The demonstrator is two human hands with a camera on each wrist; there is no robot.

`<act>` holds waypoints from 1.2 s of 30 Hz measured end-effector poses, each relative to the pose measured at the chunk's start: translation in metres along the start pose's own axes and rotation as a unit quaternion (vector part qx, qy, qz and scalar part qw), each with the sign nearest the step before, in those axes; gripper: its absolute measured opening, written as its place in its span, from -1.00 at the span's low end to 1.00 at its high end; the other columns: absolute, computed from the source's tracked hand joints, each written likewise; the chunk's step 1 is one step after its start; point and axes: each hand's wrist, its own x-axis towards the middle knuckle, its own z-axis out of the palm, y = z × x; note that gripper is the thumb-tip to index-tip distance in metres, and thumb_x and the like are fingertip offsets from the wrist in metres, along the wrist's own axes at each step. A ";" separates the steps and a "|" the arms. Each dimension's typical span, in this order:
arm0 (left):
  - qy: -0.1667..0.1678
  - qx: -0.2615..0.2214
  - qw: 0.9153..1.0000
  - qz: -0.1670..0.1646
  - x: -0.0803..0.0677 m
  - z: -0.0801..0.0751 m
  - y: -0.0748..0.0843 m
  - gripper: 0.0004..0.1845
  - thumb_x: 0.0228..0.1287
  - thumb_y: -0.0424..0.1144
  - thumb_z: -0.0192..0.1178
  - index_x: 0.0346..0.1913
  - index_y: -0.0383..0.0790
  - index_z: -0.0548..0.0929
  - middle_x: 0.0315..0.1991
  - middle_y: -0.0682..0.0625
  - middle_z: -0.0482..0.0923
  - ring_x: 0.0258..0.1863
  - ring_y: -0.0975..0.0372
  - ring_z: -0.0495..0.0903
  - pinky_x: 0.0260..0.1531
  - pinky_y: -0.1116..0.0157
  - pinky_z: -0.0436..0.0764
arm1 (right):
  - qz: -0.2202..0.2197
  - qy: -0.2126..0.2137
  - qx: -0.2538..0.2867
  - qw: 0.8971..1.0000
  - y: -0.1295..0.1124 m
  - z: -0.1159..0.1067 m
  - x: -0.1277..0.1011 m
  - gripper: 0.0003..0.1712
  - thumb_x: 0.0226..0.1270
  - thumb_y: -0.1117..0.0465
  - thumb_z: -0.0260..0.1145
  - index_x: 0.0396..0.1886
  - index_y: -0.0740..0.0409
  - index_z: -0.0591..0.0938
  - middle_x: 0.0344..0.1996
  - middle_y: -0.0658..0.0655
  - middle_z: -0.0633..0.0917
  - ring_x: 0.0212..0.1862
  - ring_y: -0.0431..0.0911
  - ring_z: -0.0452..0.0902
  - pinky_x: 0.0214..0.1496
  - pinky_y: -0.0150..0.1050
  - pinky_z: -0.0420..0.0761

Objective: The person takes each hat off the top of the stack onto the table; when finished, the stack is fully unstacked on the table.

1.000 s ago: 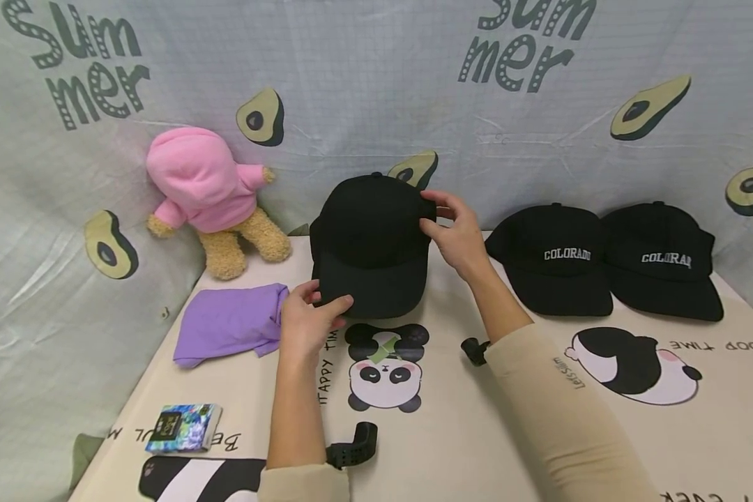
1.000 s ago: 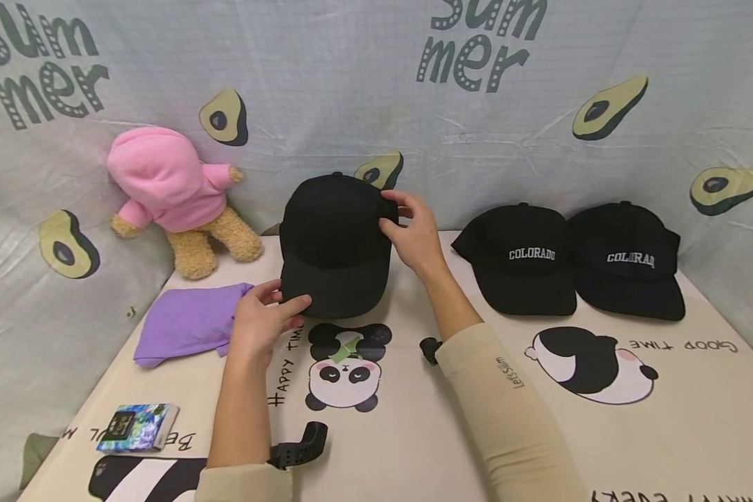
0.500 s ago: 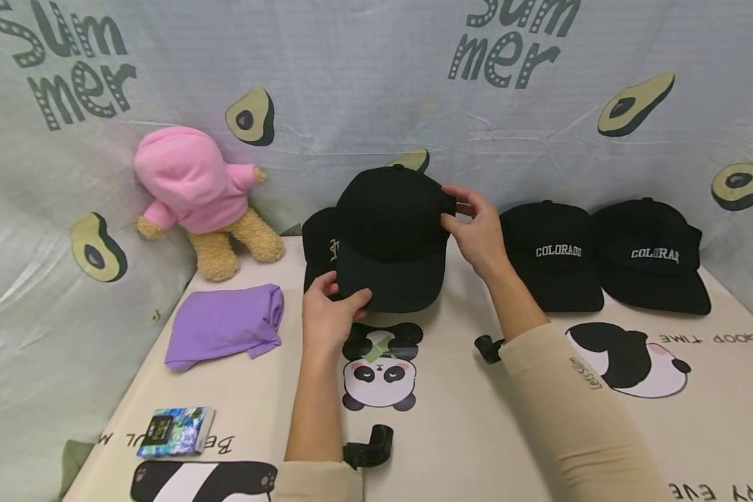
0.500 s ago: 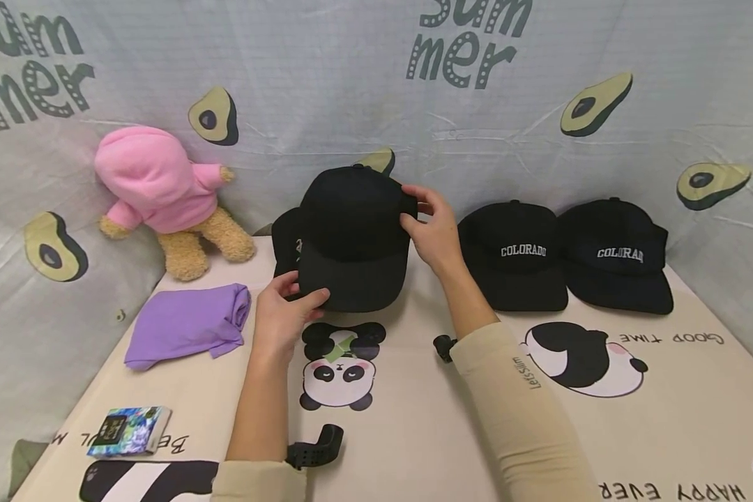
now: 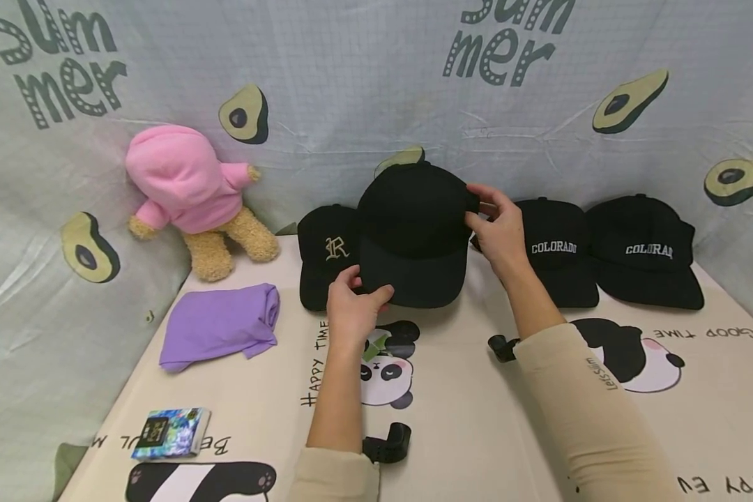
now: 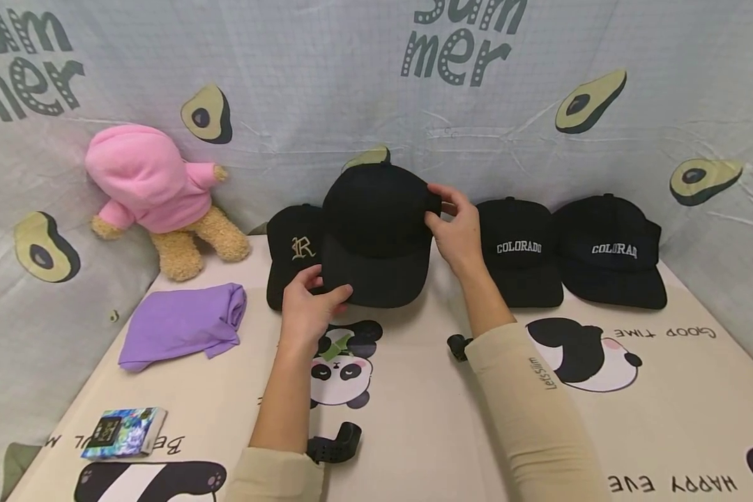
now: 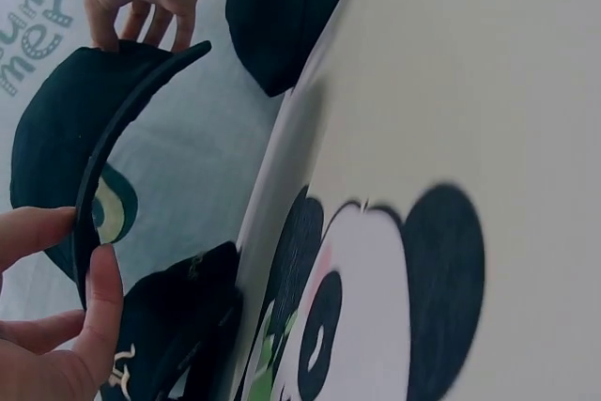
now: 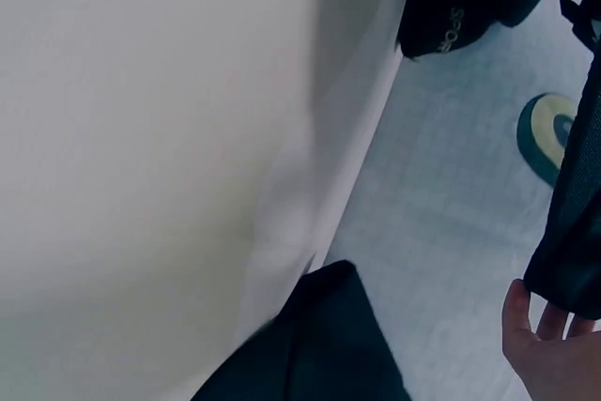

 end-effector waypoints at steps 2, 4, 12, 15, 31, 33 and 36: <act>-0.002 -0.002 1.000 0.001 0.001 0.006 0.000 -0.24 0.24 -0.32 0.44 0.49 -0.22 0.39 0.20 -0.15 0.39 -0.23 0.01 0.82 -0.01 0.21 0.75 | 0.005 0.005 -0.001 1.000 0.001 -0.004 0.001 -0.47 0.38 0.30 0.31 0.34 0.02 0.60 0.25 0.10 0.58 0.29 -0.07 0.51 0.20 -0.28 0.51; -0.005 -0.002 1.000 0.004 0.001 0.012 -0.001 -0.24 0.24 -0.33 0.44 0.49 -0.23 0.39 0.19 -0.15 0.40 -0.24 0.01 0.83 -0.03 0.21 0.76 | 0.010 0.010 -0.004 1.000 0.002 -0.009 0.002 -0.46 0.38 0.31 0.30 0.35 0.01 0.60 0.24 0.09 0.58 0.28 -0.07 0.51 0.25 -0.24 0.51; -0.029 0.000 1.000 0.006 0.003 0.031 -0.007 -0.24 0.22 -0.38 0.43 0.48 -0.32 0.38 0.18 -0.20 0.41 -0.26 -0.01 0.83 0.00 0.18 0.74 | 0.027 0.033 -0.009 0.999 0.014 -0.020 0.004 -0.43 0.35 0.39 0.24 0.36 0.06 0.59 0.16 0.04 0.58 0.20 -0.12 0.52 0.16 -0.31 0.52; -0.034 0.001 0.999 -0.001 0.005 0.035 -0.010 -0.26 0.22 -0.40 0.43 0.46 -0.33 0.40 0.16 -0.20 0.43 -0.26 -0.02 0.83 -0.02 0.19 0.75 | 0.032 0.027 -0.015 0.999 0.020 -0.022 0.005 -0.43 0.36 0.40 0.22 0.37 0.09 0.58 0.20 0.10 0.58 0.23 -0.09 0.51 0.19 -0.30 0.52; -0.081 0.023 0.996 -0.029 0.014 0.044 -0.022 -0.38 0.24 -0.39 0.41 0.37 -0.37 0.51 0.03 -0.22 0.68 -0.26 0.04 0.84 0.13 0.10 0.69 | 0.059 0.013 -0.057 0.997 0.034 -0.030 0.010 -0.43 0.43 0.40 0.18 0.42 0.13 0.53 0.34 0.24 0.52 0.34 0.06 0.47 0.26 -0.17 0.50; -0.081 0.027 0.996 -0.030 0.015 0.044 -0.023 -0.38 0.23 -0.40 0.41 0.36 -0.38 0.52 0.01 -0.21 0.69 -0.27 0.05 0.84 0.11 0.11 0.70 | 0.059 0.010 -0.069 0.996 0.035 -0.029 0.011 -0.44 0.43 0.40 0.16 0.42 0.13 0.53 0.34 0.24 0.51 0.33 0.06 0.47 0.26 -0.15 0.50; -0.081 0.031 0.996 -0.031 0.015 0.045 -0.023 -0.40 0.22 -0.39 0.42 0.34 -0.39 0.53 -0.03 -0.21 0.69 -0.31 0.06 0.83 0.05 0.15 0.72 | 0.061 0.004 -0.080 0.995 0.035 -0.027 0.012 -0.44 0.45 0.40 0.14 0.43 0.13 0.52 0.36 0.24 0.51 0.33 0.08 0.45 0.29 -0.09 0.49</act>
